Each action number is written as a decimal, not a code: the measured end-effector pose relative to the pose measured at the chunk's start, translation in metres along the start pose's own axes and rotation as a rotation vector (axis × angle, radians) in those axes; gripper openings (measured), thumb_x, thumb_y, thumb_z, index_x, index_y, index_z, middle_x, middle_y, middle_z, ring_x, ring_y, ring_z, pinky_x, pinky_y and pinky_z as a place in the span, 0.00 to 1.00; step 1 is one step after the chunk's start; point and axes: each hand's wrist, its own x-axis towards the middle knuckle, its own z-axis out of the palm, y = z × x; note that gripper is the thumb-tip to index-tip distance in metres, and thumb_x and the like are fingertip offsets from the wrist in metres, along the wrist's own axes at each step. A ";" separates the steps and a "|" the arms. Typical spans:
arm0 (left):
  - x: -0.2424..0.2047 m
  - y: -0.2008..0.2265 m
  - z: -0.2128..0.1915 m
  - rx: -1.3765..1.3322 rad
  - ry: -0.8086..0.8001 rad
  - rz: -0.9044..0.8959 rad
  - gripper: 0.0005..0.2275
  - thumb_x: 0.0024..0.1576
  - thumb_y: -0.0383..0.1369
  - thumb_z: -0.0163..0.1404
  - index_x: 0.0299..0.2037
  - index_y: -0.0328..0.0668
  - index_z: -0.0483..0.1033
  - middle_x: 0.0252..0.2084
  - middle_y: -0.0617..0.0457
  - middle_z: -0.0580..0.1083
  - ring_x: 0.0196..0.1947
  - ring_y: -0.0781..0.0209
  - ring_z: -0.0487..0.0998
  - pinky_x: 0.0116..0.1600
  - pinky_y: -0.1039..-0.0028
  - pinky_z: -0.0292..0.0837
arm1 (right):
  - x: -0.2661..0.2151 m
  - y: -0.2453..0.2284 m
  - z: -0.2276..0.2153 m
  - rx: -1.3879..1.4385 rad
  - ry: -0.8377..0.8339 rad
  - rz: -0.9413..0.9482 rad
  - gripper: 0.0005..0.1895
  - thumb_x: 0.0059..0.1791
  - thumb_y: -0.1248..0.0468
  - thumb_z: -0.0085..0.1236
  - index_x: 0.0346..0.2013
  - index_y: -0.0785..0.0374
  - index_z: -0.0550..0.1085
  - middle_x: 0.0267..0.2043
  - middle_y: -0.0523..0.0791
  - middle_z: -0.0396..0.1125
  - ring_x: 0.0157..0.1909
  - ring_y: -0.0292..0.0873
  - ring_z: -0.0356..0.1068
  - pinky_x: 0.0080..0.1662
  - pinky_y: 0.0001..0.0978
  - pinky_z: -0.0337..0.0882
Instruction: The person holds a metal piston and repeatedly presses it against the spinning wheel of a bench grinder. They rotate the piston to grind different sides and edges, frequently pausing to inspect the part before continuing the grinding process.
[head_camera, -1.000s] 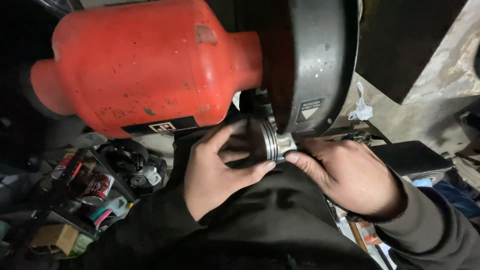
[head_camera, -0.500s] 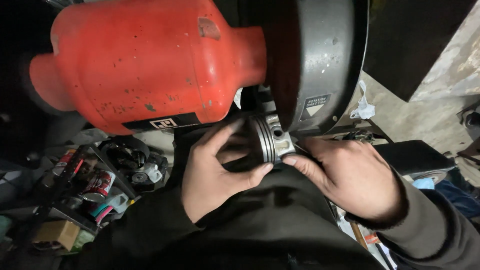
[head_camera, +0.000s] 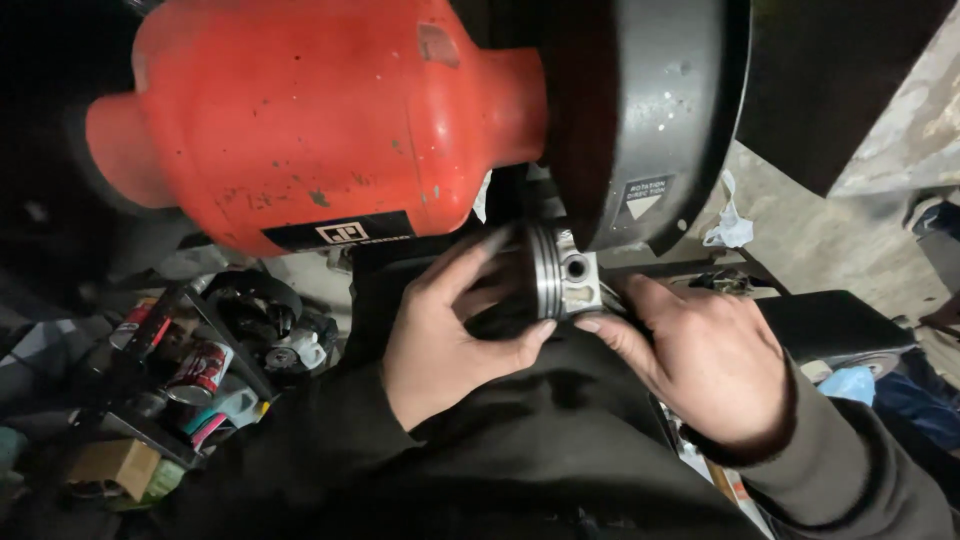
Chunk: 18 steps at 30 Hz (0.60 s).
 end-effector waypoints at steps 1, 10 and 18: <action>-0.001 0.001 -0.001 -0.009 0.000 0.026 0.35 0.50 0.22 0.64 0.70 0.25 0.62 0.63 0.42 0.72 0.60 0.57 0.79 0.63 0.69 0.78 | 0.001 0.000 0.001 -0.026 -0.008 -0.002 0.24 0.47 0.45 0.58 0.35 0.66 0.76 0.21 0.55 0.70 0.27 0.60 0.73 0.29 0.51 0.70; -0.001 -0.005 0.009 0.110 0.005 0.078 0.36 0.51 0.22 0.66 0.70 0.27 0.61 0.63 0.44 0.71 0.61 0.56 0.78 0.65 0.66 0.79 | -0.002 0.013 0.001 -0.090 0.050 -0.084 0.25 0.45 0.45 0.62 0.33 0.67 0.76 0.22 0.54 0.71 0.26 0.57 0.73 0.30 0.47 0.71; -0.004 0.014 0.003 0.196 0.057 0.108 0.39 0.47 0.21 0.65 0.71 0.34 0.61 0.68 0.43 0.64 0.68 0.53 0.73 0.66 0.62 0.79 | 0.010 0.014 0.004 0.000 0.096 -0.288 0.23 0.45 0.48 0.63 0.34 0.68 0.75 0.25 0.51 0.71 0.30 0.55 0.73 0.32 0.45 0.71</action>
